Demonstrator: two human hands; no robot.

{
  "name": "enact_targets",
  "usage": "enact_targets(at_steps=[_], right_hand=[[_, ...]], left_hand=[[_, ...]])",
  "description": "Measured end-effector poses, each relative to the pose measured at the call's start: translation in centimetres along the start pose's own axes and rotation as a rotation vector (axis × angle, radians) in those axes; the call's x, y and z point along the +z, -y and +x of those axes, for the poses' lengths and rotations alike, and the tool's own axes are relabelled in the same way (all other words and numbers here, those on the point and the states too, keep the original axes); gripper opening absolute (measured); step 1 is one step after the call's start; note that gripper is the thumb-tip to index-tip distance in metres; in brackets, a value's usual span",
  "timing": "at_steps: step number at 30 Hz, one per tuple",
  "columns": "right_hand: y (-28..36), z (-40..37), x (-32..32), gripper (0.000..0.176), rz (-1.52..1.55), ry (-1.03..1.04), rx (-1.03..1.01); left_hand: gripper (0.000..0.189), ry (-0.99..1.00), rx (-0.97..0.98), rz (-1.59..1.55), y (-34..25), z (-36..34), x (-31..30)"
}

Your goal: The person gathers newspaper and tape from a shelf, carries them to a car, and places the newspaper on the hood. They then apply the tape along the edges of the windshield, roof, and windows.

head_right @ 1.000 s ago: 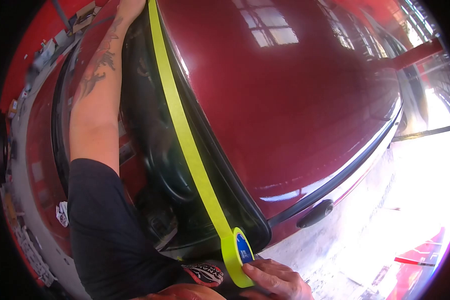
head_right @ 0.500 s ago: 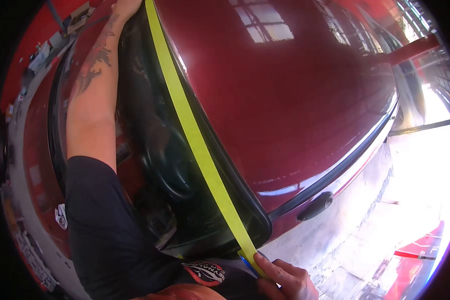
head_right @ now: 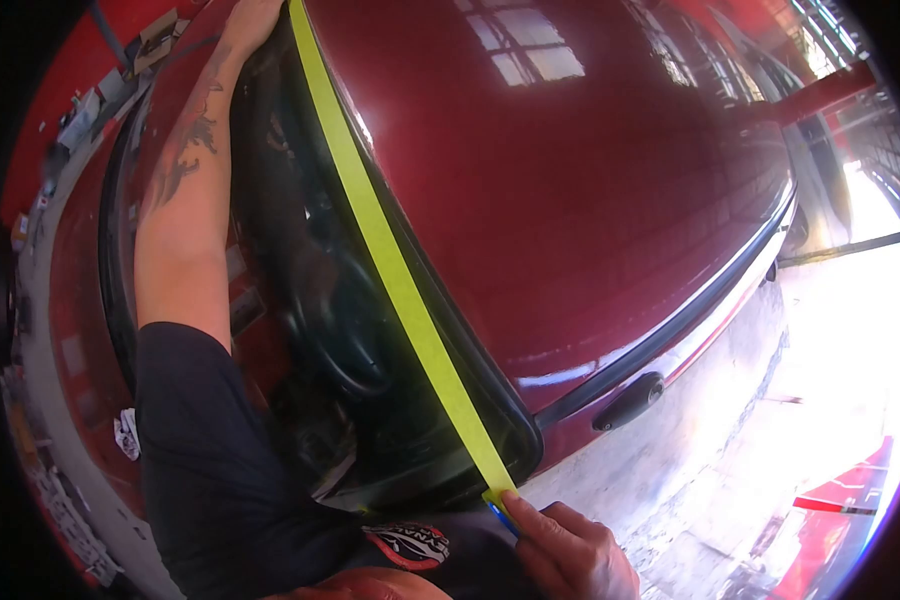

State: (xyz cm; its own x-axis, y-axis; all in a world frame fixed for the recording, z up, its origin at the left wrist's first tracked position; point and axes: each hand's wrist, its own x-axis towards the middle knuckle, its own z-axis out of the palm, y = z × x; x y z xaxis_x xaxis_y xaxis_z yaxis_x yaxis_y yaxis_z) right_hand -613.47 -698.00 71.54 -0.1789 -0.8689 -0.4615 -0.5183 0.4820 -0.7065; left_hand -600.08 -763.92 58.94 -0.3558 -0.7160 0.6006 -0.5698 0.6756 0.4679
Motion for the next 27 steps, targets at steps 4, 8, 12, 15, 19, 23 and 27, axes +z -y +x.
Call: enact_targets(at_steps=[4, 8, 12, 15, 19, 23, 27], right_hand=[[0.4, -0.3, 0.1, 0.047, -0.062, -0.028, 0.042], [0.6, -0.5, 0.2, 0.050, -0.059, -0.072, 0.001], [0.4, -0.6, 0.5, 0.051, -0.197, -0.172, -0.051], [0.8, -0.4, 1.0, 0.053, -0.266, -0.234, 0.003], [0.8, -0.2, 1.3, 0.053, -0.309, -0.214, 0.032], [0.9, -0.3, 1.2, 0.053, -0.321, -0.219, 0.033], [1.0, -0.5, 1.5, 0.053, -0.341, -0.234, 0.036]], left_hand=[[0.048, 0.009, 0.159, -0.141, -1.1, -1.5, -0.9], [0.047, -0.033, 0.217, -0.174, -2.0, -2.1, -1.1], [0.046, -0.030, 0.180, -0.179, -2.5, -2.3, -1.2], [0.046, -0.026, 0.192, -0.151, -1.6, -2.6, -1.0], [0.046, 0.010, 0.233, -0.096, -2.6, -4.3, -2.0], [0.047, 0.073, 0.246, -0.054, -4.5, -6.6, -3.4], [0.050, 0.099, 0.247, -0.114, -5.6, -7.6, -4.1]])
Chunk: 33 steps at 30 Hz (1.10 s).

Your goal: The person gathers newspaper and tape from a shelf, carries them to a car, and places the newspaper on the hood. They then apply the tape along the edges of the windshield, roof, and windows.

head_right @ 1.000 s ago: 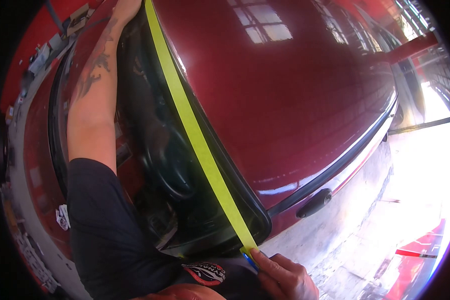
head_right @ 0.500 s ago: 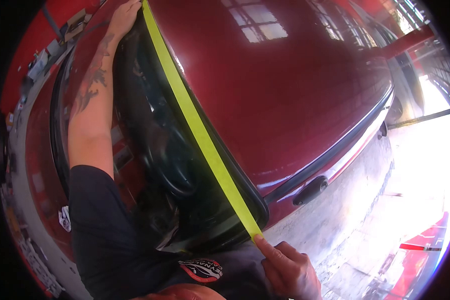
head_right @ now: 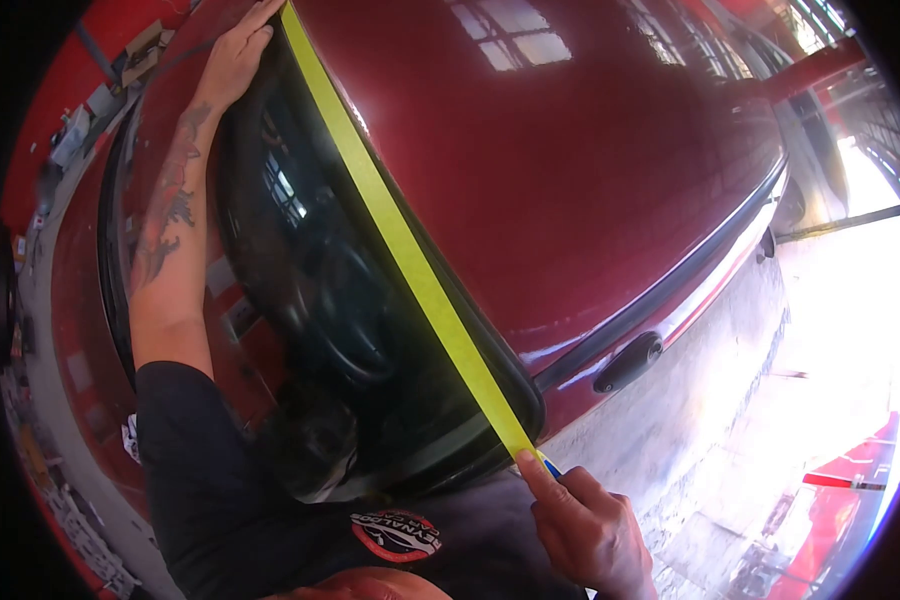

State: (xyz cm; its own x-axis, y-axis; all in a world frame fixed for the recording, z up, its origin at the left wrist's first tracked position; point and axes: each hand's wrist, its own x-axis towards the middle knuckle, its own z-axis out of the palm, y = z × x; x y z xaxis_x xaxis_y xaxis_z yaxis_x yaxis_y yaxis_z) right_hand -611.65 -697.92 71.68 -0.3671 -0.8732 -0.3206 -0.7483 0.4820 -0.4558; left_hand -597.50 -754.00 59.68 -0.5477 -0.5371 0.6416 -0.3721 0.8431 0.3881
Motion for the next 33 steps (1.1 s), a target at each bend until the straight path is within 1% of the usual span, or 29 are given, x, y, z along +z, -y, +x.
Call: enact_targets(at_steps=[3, 9, 11, 12, 14, 15, 18, 20, 23, 26, 29, 33], right_hand=[[0.2, -0.1, 0.0, 0.053, -0.003, -0.015, 0.032], [-0.4, 0.1, 0.2, 0.056, 0.001, 0.027, 0.006], [-0.8, 0.2, 0.1, 0.052, -0.041, 0.037, -0.033], [-0.8, 0.2, 0.1, 0.050, -0.061, 0.044, -0.053], [-0.5, 0.3, 0.3, 0.054, -0.020, 0.036, -0.014], [-0.4, 0.3, 0.3, 0.057, 0.000, 0.030, 0.005], [-0.3, 0.2, 0.3, 0.057, -0.008, 0.031, 0.009], [-0.6, 0.1, 0.2, 0.052, -0.041, 0.056, -0.014], [-0.6, 0.2, 0.2, 0.051, -0.059, 0.065, -0.037], [-0.5, 0.2, 0.2, 0.051, -0.066, 0.071, -0.043], [-0.4, 0.4, 0.3, 0.050, -0.066, 0.071, -0.049], [-0.3, 0.5, 0.4, 0.049, -0.094, 0.081, -0.069]], left_hand=[[0.051, 0.002, -0.009, 0.010, -0.3, 0.0, -0.2], [0.051, 0.011, 0.023, -0.003, -1.2, 0.0, -0.5], [0.052, 0.039, 0.034, -0.011, -2.0, -0.3, -0.8], [0.053, 0.069, -0.029, 0.015, -2.5, -0.7, -1.0], [0.056, 0.129, -0.157, 0.068, -5.0, -1.6, -1.4], [0.057, 0.151, -0.159, 0.067, -5.4, -2.0, -1.6], [0.058, 0.202, -0.165, 0.062, -6.5, -2.9, -1.8], [0.057, 0.218, -0.176, 0.065, -7.7, -3.2, -2.1], [0.047, 0.001, 0.041, 0.132, -5.0, -3.8, -0.3], [0.057, 0.116, 0.012, 0.146, -3.9, -3.9, -0.3], [0.054, 0.082, 0.030, 0.178, -3.9, -3.9, -0.2], [0.054, 0.084, 0.025, 0.173, -4.1, -4.0, -0.2]])
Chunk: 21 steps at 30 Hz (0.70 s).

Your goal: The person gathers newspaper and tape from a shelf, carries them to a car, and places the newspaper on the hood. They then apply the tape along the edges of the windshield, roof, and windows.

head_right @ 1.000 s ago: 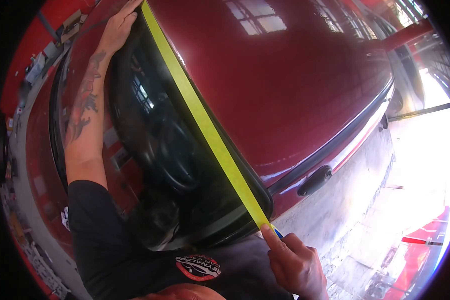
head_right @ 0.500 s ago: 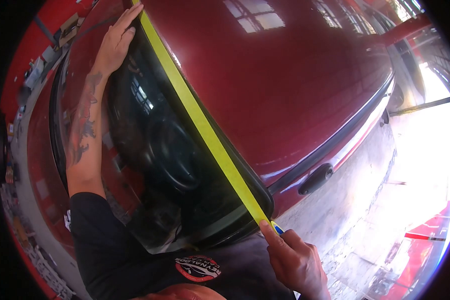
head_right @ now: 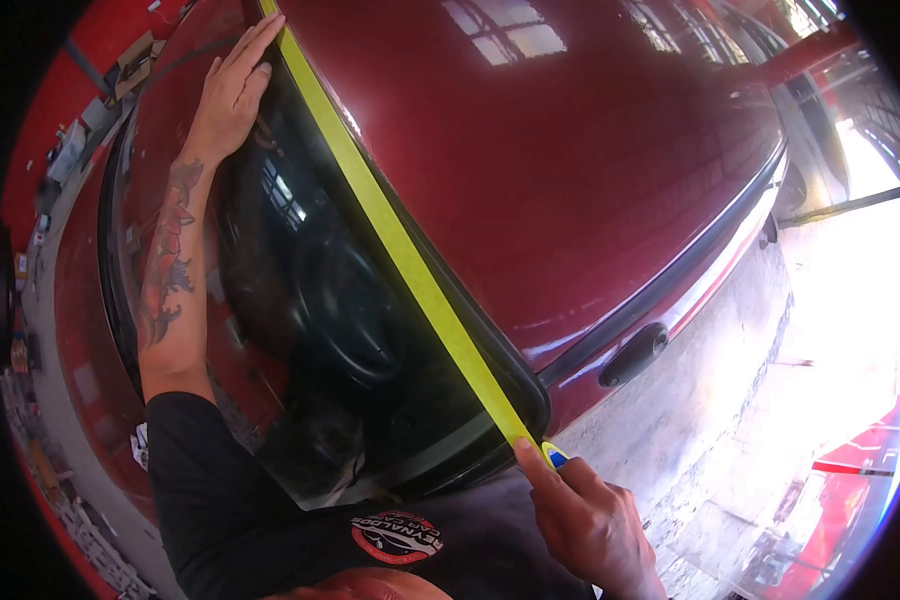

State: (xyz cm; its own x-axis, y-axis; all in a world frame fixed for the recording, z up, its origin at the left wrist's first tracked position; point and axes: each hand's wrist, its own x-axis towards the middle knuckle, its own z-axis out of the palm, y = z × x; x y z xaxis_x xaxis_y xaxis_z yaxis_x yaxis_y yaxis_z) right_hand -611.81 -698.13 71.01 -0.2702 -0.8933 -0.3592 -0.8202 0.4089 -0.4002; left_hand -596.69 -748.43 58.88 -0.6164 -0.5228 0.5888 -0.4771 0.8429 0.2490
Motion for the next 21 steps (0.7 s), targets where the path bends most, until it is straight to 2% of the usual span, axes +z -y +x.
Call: enact_targets(at_steps=[5, 8, 11, 14, 21], right_hand=[[0.3, 0.2, 0.0, 0.048, -0.032, -0.007, 0.007], [0.4, 0.3, -0.2, 0.048, -0.039, -0.005, 0.048], [0.4, 0.3, -0.1, 0.048, -0.025, -0.019, 0.050], [0.6, 0.4, -0.1, 0.055, 0.004, -0.031, 0.097], [0.7, 0.5, -0.3, 0.059, 0.009, -0.020, 0.126]], left_hand=[[0.053, 0.002, 0.004, -0.007, -0.4, 0.1, -0.3], [0.058, 0.158, -0.212, -0.113, -4.1, 0.5, -2.7], [0.058, 0.182, -0.203, -0.101, -4.1, 0.2, -2.5], [0.053, 0.031, -0.018, -0.031, -2.9, -0.9, -0.6], [0.053, 0.039, 0.028, -0.059, -5.8, -3.2, -0.9]])
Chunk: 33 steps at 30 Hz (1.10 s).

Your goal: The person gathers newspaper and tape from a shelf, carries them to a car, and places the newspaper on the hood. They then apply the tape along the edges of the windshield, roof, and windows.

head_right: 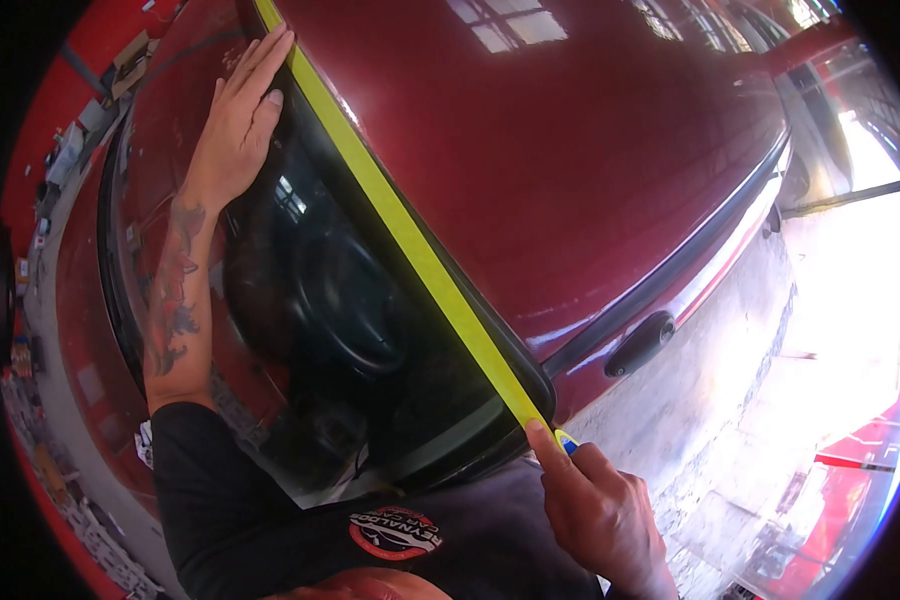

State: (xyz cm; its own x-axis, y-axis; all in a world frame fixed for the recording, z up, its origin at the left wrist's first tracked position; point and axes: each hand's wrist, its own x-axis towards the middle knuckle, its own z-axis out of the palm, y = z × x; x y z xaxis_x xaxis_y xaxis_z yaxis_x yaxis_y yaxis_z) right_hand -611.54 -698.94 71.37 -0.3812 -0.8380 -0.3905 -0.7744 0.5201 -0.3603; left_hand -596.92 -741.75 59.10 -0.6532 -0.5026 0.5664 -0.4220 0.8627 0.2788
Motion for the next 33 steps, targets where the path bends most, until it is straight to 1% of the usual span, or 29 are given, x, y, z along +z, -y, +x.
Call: enact_targets(at_steps=[3, 6, 9, 12, 15, 18, 24, 30, 33], right_hand=[[-0.1, 0.0, -0.1, 0.059, -0.002, 0.007, 0.008], [-0.4, 0.2, -0.2, 0.046, -0.047, 0.004, -0.080], [-0.6, 0.2, -0.1, 0.046, -0.045, -0.012, -0.089], [0.0, 0.2, -0.1, 0.057, 0.003, -0.018, 0.023], [0.1, 0.3, -0.2, 0.057, 0.004, -0.013, 0.046], [-0.4, 0.4, -0.1, 0.045, -0.033, -0.048, -0.030], [-0.5, 0.5, -0.4, 0.045, -0.065, -0.072, -0.029], [-0.5, 0.5, -0.6, 0.047, -0.055, -0.054, -0.022], [-0.4, 0.5, -0.7, 0.047, -0.021, -0.038, -0.037]], left_hand=[[0.056, 0.016, -0.029, 0.053, -0.5, -0.2, -0.1], [0.053, -0.033, 0.037, 0.069, -1.3, -0.5, 0.1], [0.052, -0.060, 0.086, 0.082, -2.2, -0.8, -0.1], [0.050, -0.081, 0.087, 0.094, -3.2, -1.3, -0.2], [0.050, -0.081, 0.079, 0.051, -4.1, -1.9, -0.5], [0.050, -0.091, 0.107, 0.059, -4.9, -2.5, -0.6], [0.051, -0.073, 0.204, 0.107, -6.6, -3.4, -1.1], [0.053, -0.079, 0.211, 0.151, -7.0, -3.3, -1.1], [0.051, -0.019, 0.215, 0.181, -7.4, -3.4, -1.6]])
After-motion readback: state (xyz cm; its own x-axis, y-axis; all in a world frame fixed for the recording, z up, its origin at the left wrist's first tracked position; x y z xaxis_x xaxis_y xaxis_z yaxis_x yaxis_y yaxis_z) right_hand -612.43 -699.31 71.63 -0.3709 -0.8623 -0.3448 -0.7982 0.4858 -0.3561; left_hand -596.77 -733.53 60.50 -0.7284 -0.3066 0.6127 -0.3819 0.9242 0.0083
